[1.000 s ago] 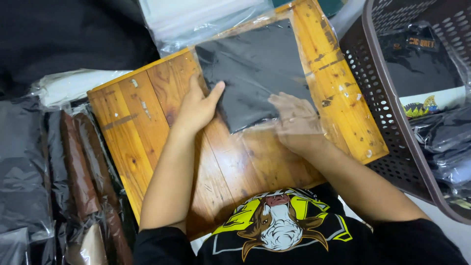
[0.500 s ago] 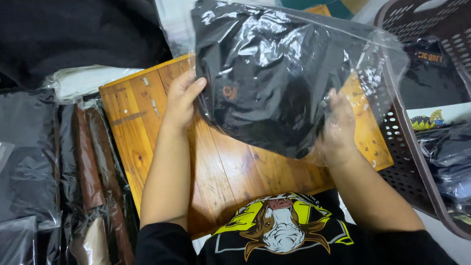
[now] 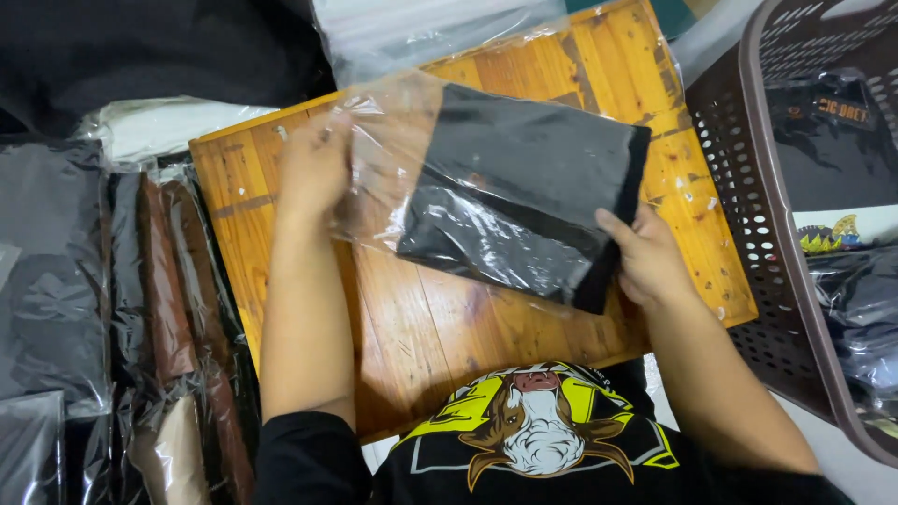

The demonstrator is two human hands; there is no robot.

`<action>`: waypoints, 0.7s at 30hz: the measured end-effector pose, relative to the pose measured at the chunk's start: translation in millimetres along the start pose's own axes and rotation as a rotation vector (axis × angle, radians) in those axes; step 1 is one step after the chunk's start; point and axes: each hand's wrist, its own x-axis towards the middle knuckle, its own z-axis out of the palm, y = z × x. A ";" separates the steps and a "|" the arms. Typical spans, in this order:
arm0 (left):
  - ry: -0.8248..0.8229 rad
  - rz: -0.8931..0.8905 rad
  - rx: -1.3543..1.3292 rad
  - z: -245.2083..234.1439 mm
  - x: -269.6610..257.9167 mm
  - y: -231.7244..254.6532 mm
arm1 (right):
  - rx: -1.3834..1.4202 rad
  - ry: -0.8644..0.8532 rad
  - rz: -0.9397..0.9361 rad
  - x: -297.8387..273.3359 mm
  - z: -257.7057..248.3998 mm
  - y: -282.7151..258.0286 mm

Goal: A person folds a black shirt and carefully slides it into a clear plastic packaging bag on a wooden table.

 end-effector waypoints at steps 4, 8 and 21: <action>0.142 -0.034 -0.036 -41.4 -2.9 21.0 | 0.061 0.055 0.142 -8.6 -12.9 -12.3; 0.479 -0.002 0.165 -83.5 -24.7 37.4 | -0.159 0.087 0.082 -15.8 -17.7 -23.6; -0.048 0.265 -0.840 -15.7 -161.0 111.9 | -0.864 -0.154 -0.959 -50.1 15.6 -58.2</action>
